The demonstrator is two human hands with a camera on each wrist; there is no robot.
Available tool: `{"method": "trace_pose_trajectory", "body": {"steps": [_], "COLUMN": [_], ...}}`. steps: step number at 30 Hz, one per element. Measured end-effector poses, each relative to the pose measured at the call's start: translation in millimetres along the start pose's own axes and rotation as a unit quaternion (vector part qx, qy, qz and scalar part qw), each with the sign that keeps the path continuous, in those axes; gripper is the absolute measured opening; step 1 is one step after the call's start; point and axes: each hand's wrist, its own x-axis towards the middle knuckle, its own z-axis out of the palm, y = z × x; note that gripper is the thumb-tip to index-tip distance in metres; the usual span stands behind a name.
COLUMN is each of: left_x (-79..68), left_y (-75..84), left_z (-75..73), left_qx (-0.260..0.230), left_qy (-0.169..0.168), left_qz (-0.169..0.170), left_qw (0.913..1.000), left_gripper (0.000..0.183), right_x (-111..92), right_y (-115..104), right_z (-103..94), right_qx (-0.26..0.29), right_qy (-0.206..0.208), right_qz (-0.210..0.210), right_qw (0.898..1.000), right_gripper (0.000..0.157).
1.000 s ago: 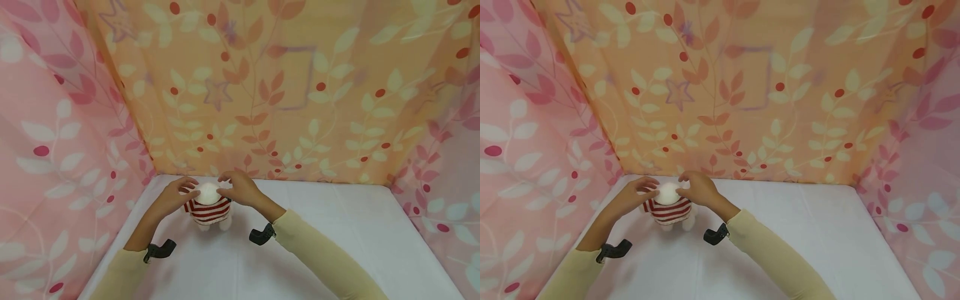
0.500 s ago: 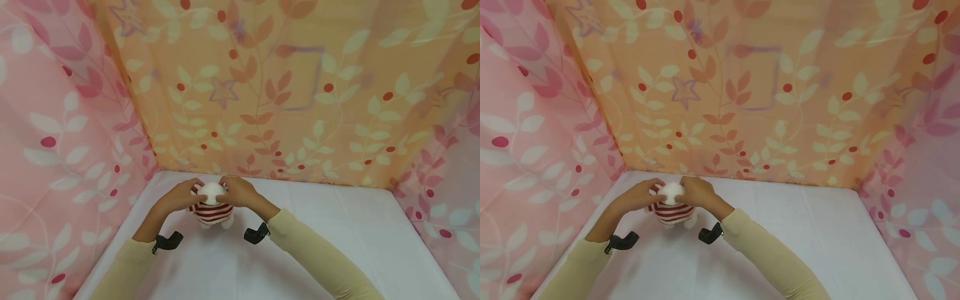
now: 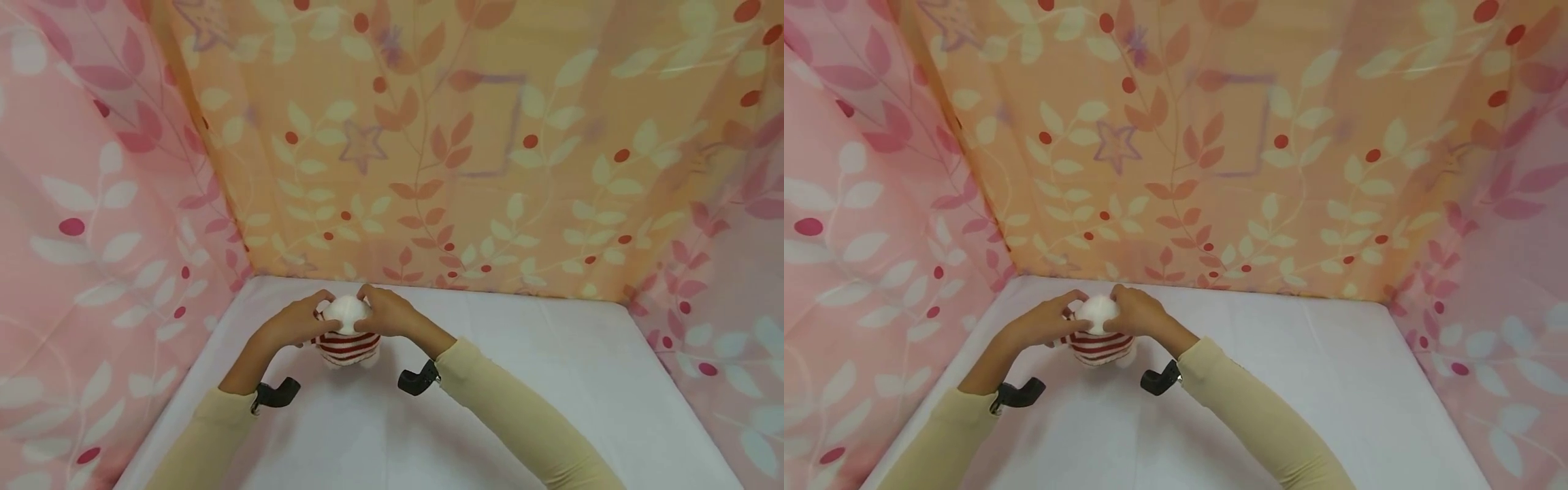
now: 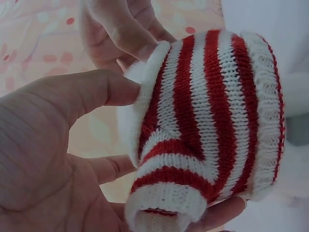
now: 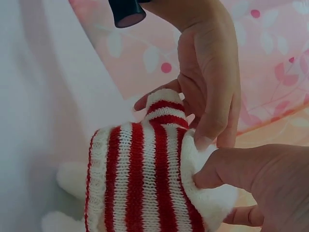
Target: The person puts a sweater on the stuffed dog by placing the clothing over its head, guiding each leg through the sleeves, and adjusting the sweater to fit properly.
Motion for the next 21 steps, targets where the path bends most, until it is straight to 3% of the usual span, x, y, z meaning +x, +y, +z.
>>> {"method": "trace_pose_trajectory", "body": {"steps": [7,13,18,21], "left_x": [2.3,0.4,1.4,2.8], "left_y": [-1.2,-3.4,-6.1,-6.2], "left_z": [5.1,12.4,19.6,23.7], "left_qx": [-0.038,-0.071,-0.129,-0.175], "left_qy": [0.003,-0.026,-0.019,-0.004], "left_qz": [-0.012,-0.036,-0.027,-0.014], "left_qw": [0.9992,0.9965,0.9911,0.9844], "left_gripper": [0.059,0.066,0.063,0.058], "right_x": [0,-4,-7,-7], "right_y": [7,16,18,18], "right_z": [-0.1,5.8,8.4,10.7], "right_qx": [0.023,0.029,0.102,0.137], "right_qy": [-0.012,-0.029,-0.04,-0.028], "right_qz": [0.011,0.037,0.068,0.063], "right_qw": [1.0,0.998,0.992,0.988], "right_gripper": [0.048,0.056,0.057,0.052]}}
